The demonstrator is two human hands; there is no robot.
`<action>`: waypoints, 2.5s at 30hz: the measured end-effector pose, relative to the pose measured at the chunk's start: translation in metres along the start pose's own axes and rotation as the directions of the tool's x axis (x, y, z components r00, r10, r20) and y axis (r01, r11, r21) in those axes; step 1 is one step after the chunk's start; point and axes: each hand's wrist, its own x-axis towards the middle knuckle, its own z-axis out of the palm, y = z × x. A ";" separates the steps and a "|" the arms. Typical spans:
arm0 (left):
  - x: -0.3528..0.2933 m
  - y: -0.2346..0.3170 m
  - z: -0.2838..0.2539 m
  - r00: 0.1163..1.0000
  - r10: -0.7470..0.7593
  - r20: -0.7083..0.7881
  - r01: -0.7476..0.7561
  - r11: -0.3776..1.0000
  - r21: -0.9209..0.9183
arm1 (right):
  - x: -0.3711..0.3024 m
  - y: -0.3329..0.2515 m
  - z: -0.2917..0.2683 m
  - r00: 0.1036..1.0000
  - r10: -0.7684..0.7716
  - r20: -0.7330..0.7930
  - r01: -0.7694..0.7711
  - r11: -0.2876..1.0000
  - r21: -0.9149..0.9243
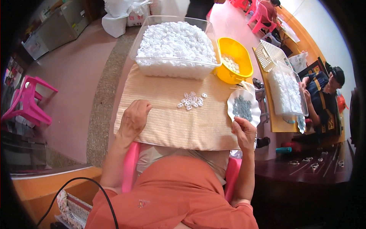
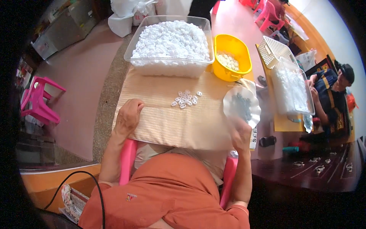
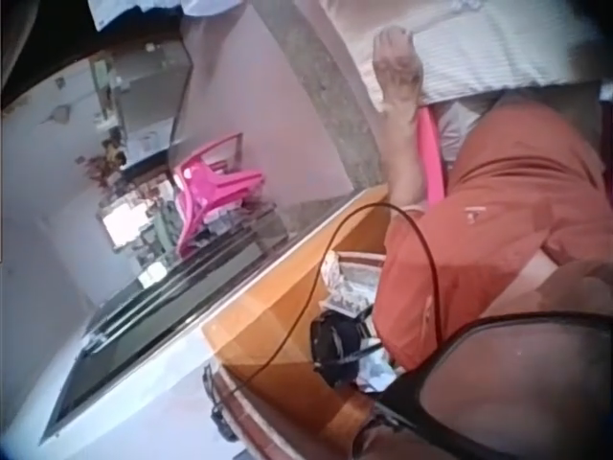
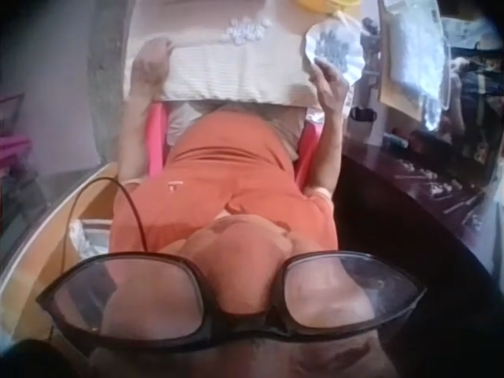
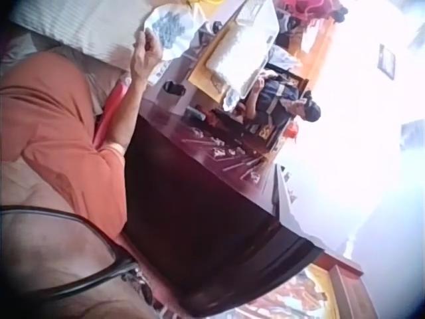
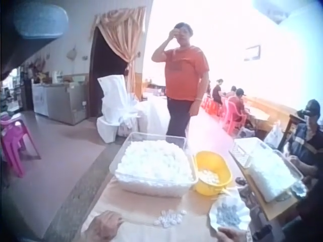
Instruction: Manually assembling small white plastic components by inserting small pins.
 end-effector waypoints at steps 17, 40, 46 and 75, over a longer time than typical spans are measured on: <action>-0.002 0.026 0.027 0.950 -0.255 0.181 0.312 0.787 -0.532 | 0.021 0.008 -0.035 0.976 0.019 -0.216 -0.090 0.942 -0.323; -0.016 0.038 0.041 0.880 -0.340 0.331 0.471 0.542 -0.696 | 0.051 0.002 -0.021 0.986 0.031 0.165 0.110 0.625 -0.773; -0.016 0.041 0.039 0.879 -0.327 0.348 0.476 0.543 -0.692 | 0.048 0.006 -0.027 0.968 -0.003 0.250 0.209 0.561 -0.801; -0.018 0.043 0.043 0.793 -0.352 0.497 0.592 0.259 -0.763 | 0.049 0.004 -0.014 0.968 -0.239 0.072 0.226 0.715 -0.661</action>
